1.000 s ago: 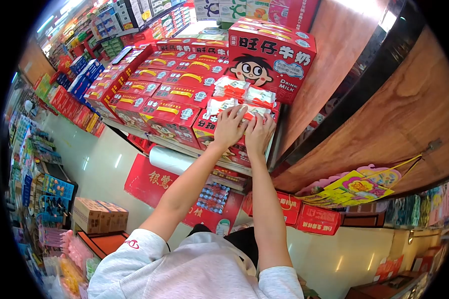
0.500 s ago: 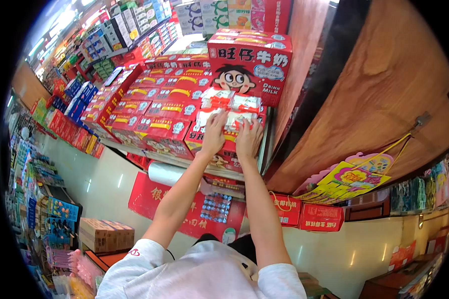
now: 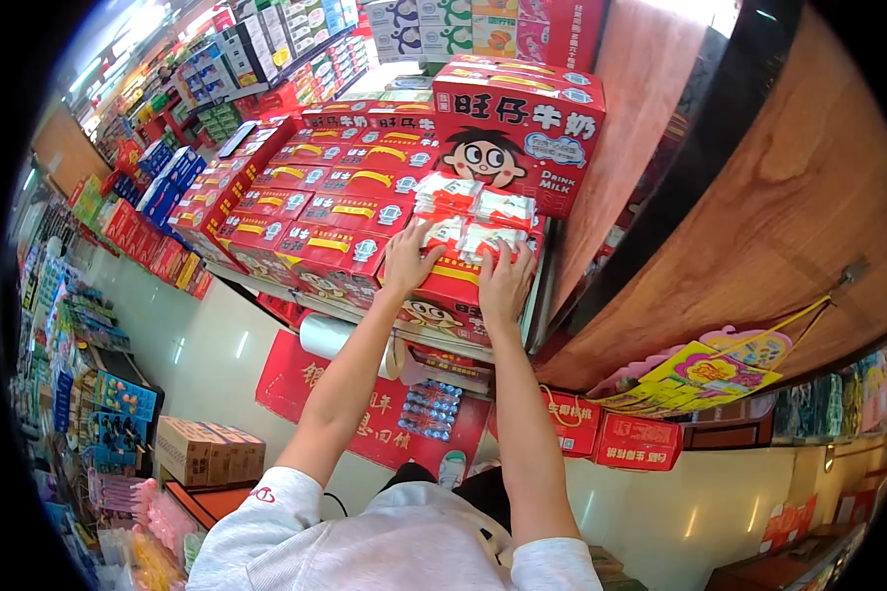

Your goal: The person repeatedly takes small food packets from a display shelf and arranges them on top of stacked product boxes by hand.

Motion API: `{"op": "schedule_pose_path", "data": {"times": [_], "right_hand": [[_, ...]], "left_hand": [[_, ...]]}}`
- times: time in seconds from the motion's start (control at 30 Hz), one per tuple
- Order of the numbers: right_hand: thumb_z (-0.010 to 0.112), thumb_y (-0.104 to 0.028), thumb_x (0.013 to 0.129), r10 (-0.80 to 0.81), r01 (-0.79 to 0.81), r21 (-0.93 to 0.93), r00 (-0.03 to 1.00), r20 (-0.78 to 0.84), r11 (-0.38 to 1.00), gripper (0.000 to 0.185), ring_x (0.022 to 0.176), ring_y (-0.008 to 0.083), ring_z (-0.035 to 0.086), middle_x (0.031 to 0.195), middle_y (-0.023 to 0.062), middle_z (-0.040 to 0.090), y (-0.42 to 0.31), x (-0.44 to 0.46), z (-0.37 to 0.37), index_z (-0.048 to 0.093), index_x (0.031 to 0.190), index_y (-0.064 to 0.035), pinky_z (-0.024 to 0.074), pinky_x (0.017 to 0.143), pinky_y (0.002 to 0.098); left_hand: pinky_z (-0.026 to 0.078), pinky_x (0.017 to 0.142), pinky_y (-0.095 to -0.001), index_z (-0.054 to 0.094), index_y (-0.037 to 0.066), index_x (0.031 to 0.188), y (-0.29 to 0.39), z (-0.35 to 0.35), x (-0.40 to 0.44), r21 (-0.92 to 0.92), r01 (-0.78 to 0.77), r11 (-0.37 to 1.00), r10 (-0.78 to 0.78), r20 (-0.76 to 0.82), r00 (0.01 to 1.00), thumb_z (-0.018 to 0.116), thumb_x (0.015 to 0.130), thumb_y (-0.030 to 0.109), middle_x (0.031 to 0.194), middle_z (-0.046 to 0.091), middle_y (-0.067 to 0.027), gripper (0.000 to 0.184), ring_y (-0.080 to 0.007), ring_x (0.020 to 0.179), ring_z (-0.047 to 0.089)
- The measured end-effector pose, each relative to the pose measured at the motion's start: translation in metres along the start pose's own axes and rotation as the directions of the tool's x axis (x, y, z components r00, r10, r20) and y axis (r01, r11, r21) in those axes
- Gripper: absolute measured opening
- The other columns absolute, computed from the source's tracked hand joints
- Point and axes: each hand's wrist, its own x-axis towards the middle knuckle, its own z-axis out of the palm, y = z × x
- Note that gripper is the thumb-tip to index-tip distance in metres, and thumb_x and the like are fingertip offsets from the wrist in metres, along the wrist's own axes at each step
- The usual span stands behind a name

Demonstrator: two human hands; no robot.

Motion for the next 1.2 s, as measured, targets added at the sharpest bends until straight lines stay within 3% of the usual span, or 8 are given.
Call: {"op": "schedule_pose_path", "data": {"times": [0.17, 0.5, 0.67, 0.8, 0.93, 1.07, 1.13, 1.2], "right_hand": [[0.073, -0.029, 0.082, 0.055, -0.057, 0.041, 0.998, 0.036, 0.998, 0.045, 0.119, 0.0388, 0.044, 0.125, 0.0215, 0.046, -0.006, 0.002, -0.004, 0.060, 0.114, -0.0004, 0.0409, 0.100, 0.0480], [0.074, -0.031, 0.081, 0.089, -0.089, 0.046, 0.996, -0.004, 0.995, 0.056, 0.125, 0.0413, 0.040, 0.135, 0.0229, 0.040, -0.007, 0.004, -0.002, 0.053, 0.122, 0.0015, 0.0373, 0.104, 0.0500], [0.073, -0.031, 0.082, 0.016, -0.015, 0.017, 0.999, -0.030, 1.000, 0.059, 0.127, 0.0419, 0.037, 0.136, 0.0239, 0.038, -0.003, 0.002, -0.003, 0.050, 0.125, 0.0028, 0.0327, 0.107, 0.0519], [0.068, -0.024, 0.088, -0.044, 0.063, 0.264, 0.996, -0.079, 0.962, 0.049, 0.130, 0.0412, 0.036, 0.137, 0.0236, 0.039, -0.011, -0.009, -0.010, 0.050, 0.125, 0.0007, 0.0287, 0.110, 0.0516], [0.062, -0.015, 0.092, 0.014, -0.027, 0.454, 0.999, 0.032, 0.890, 0.031, 0.131, 0.0387, 0.036, 0.137, 0.0226, 0.040, -0.046, -0.102, -0.059, 0.055, 0.118, -0.0008, 0.0271, 0.110, 0.0476], [0.061, -0.008, 0.091, 0.108, -0.248, 0.472, 0.947, 0.303, 0.846, 0.015, 0.119, 0.0358, 0.049, 0.125, 0.0198, 0.051, -0.032, -0.250, -0.111, 0.061, 0.103, 0.0003, 0.0388, 0.102, 0.0424], [0.060, -0.007, 0.091, 0.301, -0.480, 0.458, 0.861, 0.410, 0.748, 0.015, 0.114, 0.0334, 0.053, 0.119, 0.0193, 0.054, -0.022, -0.308, -0.140, 0.061, 0.103, 0.0007, 0.0429, 0.098, 0.0400], [0.056, -0.003, 0.092, 0.337, -0.468, 0.291, 0.851, 0.403, 0.835, 0.009, 0.102, 0.0323, 0.058, 0.104, 0.0170, 0.060, -0.011, -0.342, -0.177, 0.065, 0.094, -0.0005, 0.0458, 0.092, 0.0388]], "left_hand": [[0.027, 0.111, -0.0469, 0.055, 0.021, 0.136, 0.000, -0.009, 0.001, -0.031, -0.008, 0.999, 0.010, 0.081, 0.997, 0.069, 0.084, 0.045, 0.145, 0.046, -0.0200, 0.059, -0.0348, 0.131, 0.044], [0.028, 0.110, -0.0521, 0.052, 0.016, 0.138, 0.009, -0.007, -0.001, -0.012, -0.039, 0.999, 0.039, 0.002, 0.999, 0.063, 0.087, 0.050, 0.149, 0.036, -0.0255, 0.063, -0.0426, 0.134, 0.037], [0.024, 0.113, -0.0544, 0.038, 0.008, 0.145, 0.020, -0.013, -0.019, -0.121, -0.042, 0.992, 0.014, -0.226, 0.974, 0.067, 0.088, 0.040, 0.155, 0.023, -0.0245, 0.072, -0.0475, 0.138, 0.025], [0.027, 0.112, -0.0500, 0.039, -0.001, 0.140, 0.051, -0.026, -0.094, -0.197, -0.031, 0.980, -0.039, -0.340, 0.940, 0.069, 0.088, 0.027, 0.153, 0.027, -0.0244, 0.066, -0.0412, 0.136, 0.032], [0.028, 0.112, -0.0461, 0.041, -0.003, 0.137, 0.066, -0.017, -0.221, -0.500, 0.127, 0.857, -0.234, -0.159, 0.959, 0.066, 0.091, 0.024, 0.145, 0.040, -0.0237, 0.059, -0.0376, 0.133, 0.039], [0.042, 0.100, -0.0324, 0.053, -0.003, 0.127, 0.052, 0.018, -0.353, -0.645, 0.653, 0.397, -0.477, 0.463, 0.747, 0.056, 0.099, 0.026, 0.121, 0.061, -0.0164, 0.041, -0.0198, 0.116, 0.057], [0.043, 0.098, -0.0304, 0.055, -0.003, 0.125, 0.069, -0.009, -0.347, -0.735, 0.582, 0.348, -0.325, 0.487, 0.811, 0.050, 0.102, 0.026, 0.117, 0.064, -0.0130, 0.038, -0.0169, 0.112, 0.058], [0.044, 0.095, -0.0291, 0.055, -0.003, 0.125, 0.087, -0.032, -0.336, -0.783, 0.530, 0.327, -0.192, 0.494, 0.848, 0.046, 0.104, 0.026, 0.115, 0.065, -0.0109, 0.036, -0.0153, 0.109, 0.059]]}}
